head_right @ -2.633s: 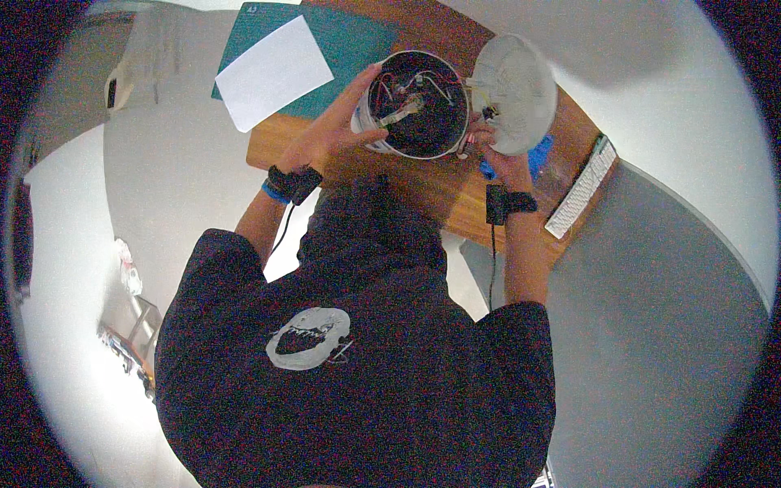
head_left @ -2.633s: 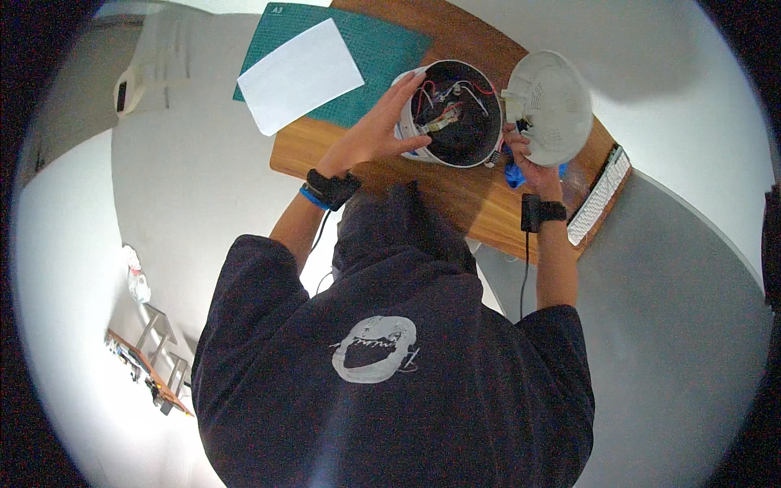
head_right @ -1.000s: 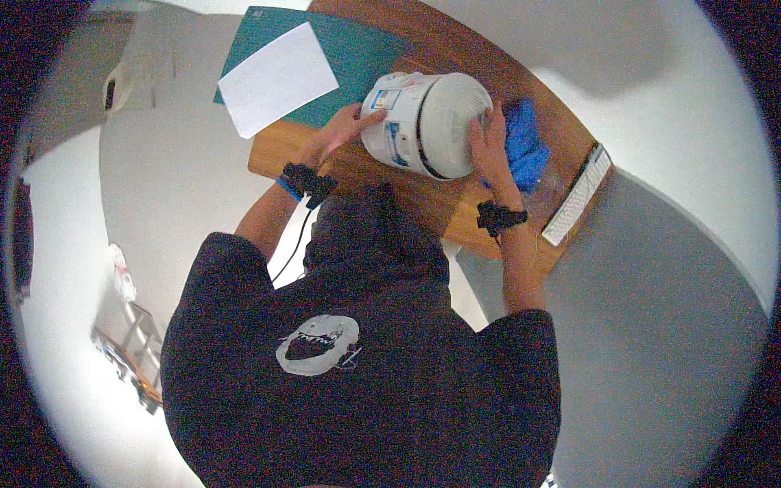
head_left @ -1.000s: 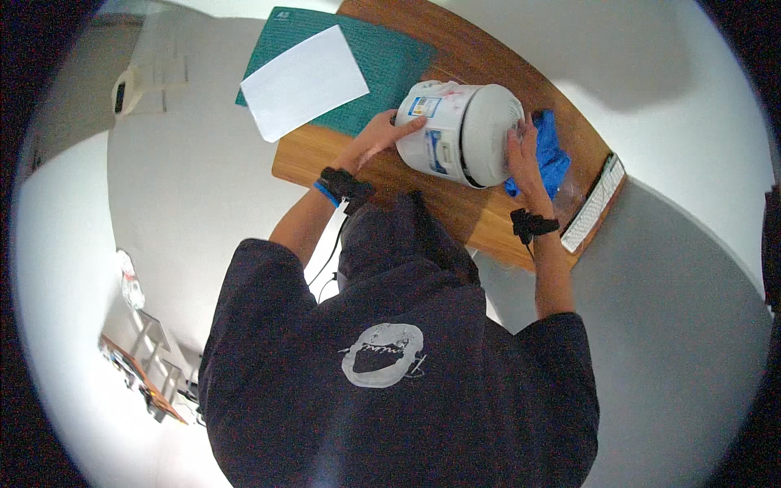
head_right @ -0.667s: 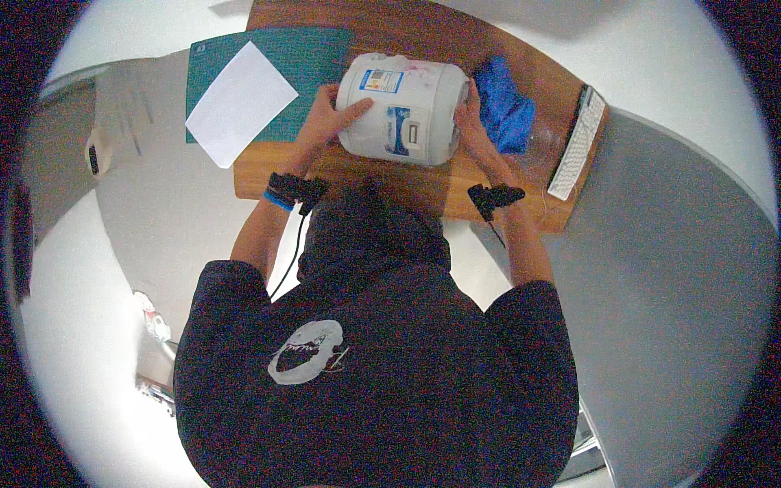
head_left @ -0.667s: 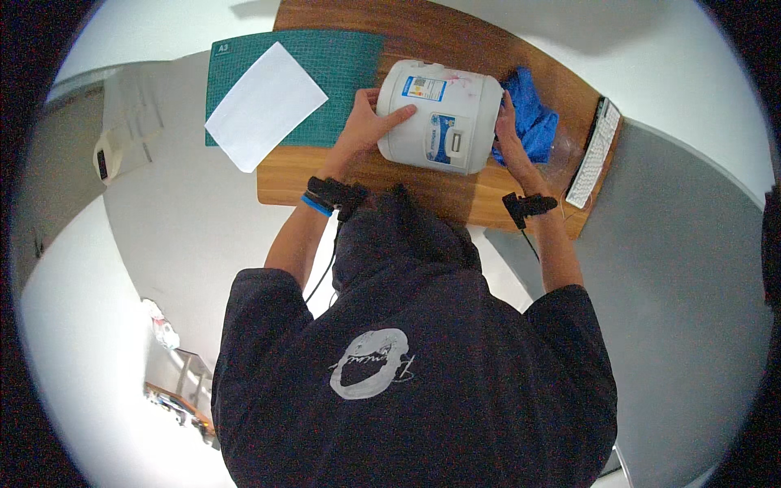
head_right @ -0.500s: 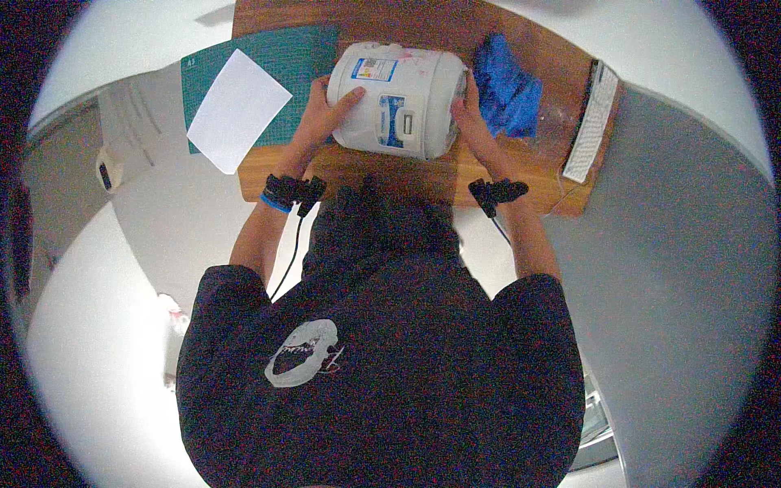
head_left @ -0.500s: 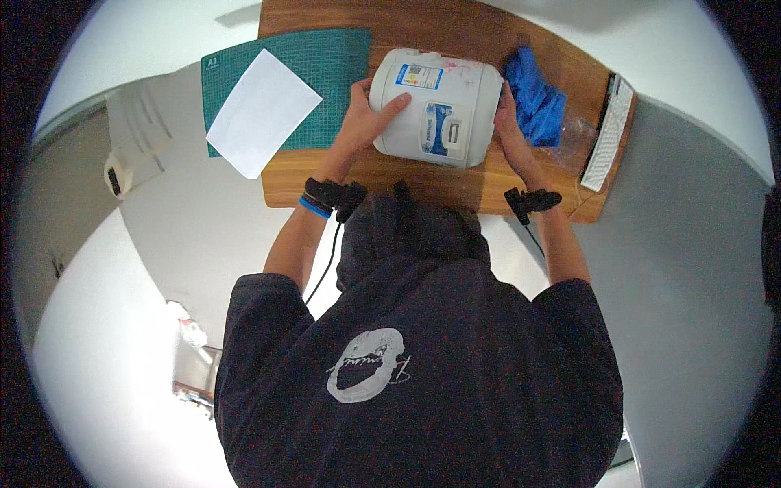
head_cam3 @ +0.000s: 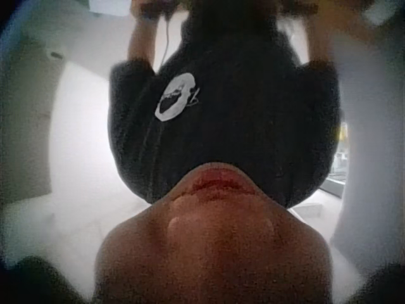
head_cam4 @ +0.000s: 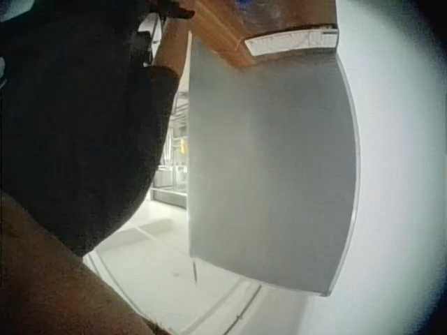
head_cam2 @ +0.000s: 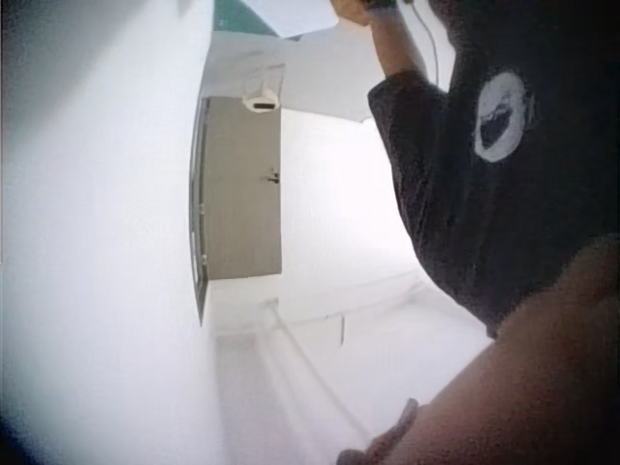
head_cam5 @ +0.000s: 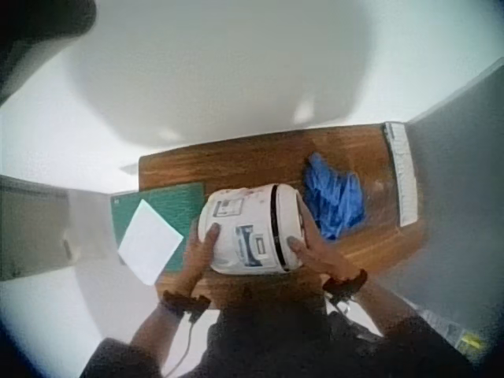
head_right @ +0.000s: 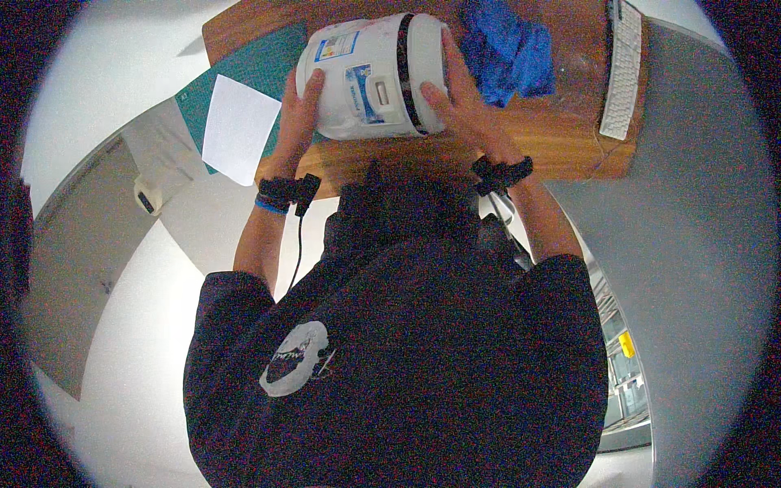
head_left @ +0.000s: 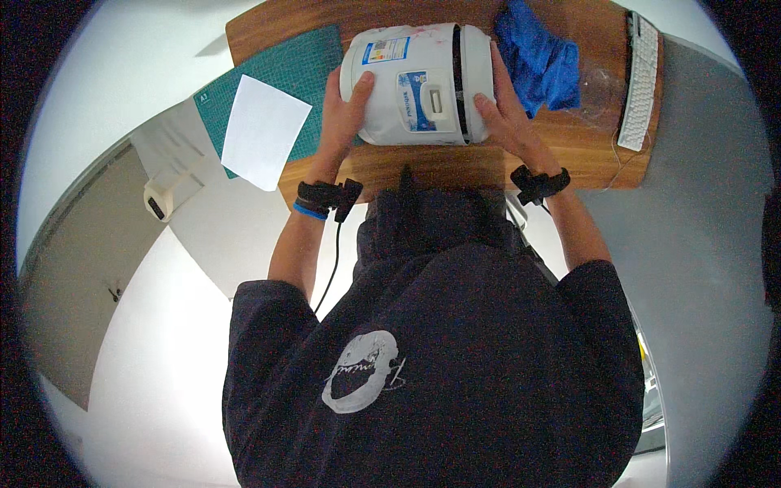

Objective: The person assembles a white cylindrical electronic device on a wooden desk. They connect internal wires, place the top cover, wipe the exterior with a blue cloth, and briefly handle a keyboard.

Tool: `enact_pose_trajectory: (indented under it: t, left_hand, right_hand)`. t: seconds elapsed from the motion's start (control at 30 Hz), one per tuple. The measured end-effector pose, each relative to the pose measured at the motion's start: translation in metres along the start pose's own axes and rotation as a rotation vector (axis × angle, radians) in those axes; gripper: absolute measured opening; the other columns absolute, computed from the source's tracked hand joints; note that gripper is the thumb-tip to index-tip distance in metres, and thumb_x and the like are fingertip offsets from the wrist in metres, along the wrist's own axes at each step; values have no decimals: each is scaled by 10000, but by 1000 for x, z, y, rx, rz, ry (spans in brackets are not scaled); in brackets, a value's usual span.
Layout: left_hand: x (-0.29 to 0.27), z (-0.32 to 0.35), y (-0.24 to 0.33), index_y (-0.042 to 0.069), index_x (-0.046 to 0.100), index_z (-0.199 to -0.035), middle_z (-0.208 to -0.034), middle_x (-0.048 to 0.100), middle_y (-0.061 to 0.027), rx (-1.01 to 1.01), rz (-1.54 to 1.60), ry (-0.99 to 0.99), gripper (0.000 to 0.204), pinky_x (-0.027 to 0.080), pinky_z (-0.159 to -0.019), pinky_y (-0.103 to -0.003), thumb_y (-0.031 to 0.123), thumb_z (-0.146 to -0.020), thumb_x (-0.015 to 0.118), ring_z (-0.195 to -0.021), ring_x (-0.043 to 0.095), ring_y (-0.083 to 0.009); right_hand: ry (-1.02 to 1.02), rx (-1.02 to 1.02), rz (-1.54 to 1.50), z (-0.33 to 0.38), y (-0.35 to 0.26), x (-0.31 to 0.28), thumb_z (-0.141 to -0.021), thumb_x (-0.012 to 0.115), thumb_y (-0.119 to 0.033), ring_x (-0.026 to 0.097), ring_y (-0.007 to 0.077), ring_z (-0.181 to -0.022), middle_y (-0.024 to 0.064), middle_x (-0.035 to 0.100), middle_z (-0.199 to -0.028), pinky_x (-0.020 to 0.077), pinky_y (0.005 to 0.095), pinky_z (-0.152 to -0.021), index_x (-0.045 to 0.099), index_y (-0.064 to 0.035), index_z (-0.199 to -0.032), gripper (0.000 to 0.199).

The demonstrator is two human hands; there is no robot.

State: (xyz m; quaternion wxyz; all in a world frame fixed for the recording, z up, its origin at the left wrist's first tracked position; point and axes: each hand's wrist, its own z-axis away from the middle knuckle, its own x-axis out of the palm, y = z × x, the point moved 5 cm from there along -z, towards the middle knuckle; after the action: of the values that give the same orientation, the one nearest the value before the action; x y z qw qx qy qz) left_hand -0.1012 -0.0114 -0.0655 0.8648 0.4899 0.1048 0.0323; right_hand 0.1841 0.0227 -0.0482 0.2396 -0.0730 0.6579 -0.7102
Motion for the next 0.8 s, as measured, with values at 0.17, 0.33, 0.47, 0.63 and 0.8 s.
enact_pose_trajectory:
  t: [0.17, 0.33, 0.47, 0.63, 0.8]
  left_hand:
    - [1, 4, -6, -5, 456, -1462, -1288, 643, -207, -33, 107, 4, 653, 535, -964, -370, 367, -988, 707, -1129, 654, -253]
    - [2, 5, -7, -13, 423, -1477, -1303, 631, -212, -3, 57, -15, 663, 541, -958, -373, 349, -994, 699, -1124, 655, -253]
    - [3, 6, -7, -15, 421, -1468, -1292, 634, -210, 12, 42, 6, 649, 541, -955, -367, 360, -1006, 679, -1112, 659, -252]
    - [0, 3, -6, -16, 424, -1456, -1276, 636, -207, 24, 25, -2, 647, 539, -952, -359, 394, -1014, 659, -1106, 657, -248]
    - [-2, 3, -9, -18, 429, -1448, -1281, 631, -204, -4, 111, -9, 635, 538, -949, -350, 389, -1016, 657, -1108, 651, -233]
  right_hand:
    - [42, -54, 36, 11, -3, -7, -1037, 579, -395, 185, 376, -1574, 236, 170, -1701, 179, 450, -1277, 111, -9, -1646, 860]
    - [40, -91, 299, 14, -10, 4, -1039, 562, -448, 203, 375, -1571, 235, 183, -1699, 195, 448, -1269, 120, -46, -1657, 860]
    - [15, -97, 397, 10, -20, 4, -992, 625, -474, 207, 481, -1542, 278, 185, -1683, 232, 519, -1259, 193, -64, -1644, 883]
    - [-48, -171, 351, 10, -4, -7, -981, 664, -414, 183, 430, -1565, 270, 165, -1690, 218, 474, -1274, 142, -49, -1649, 923]
    - [-40, -116, 199, 17, 3, -12, -991, 658, -265, 209, 330, -1573, 214, 130, -1719, 200, 421, -1270, 55, -43, -1663, 929]
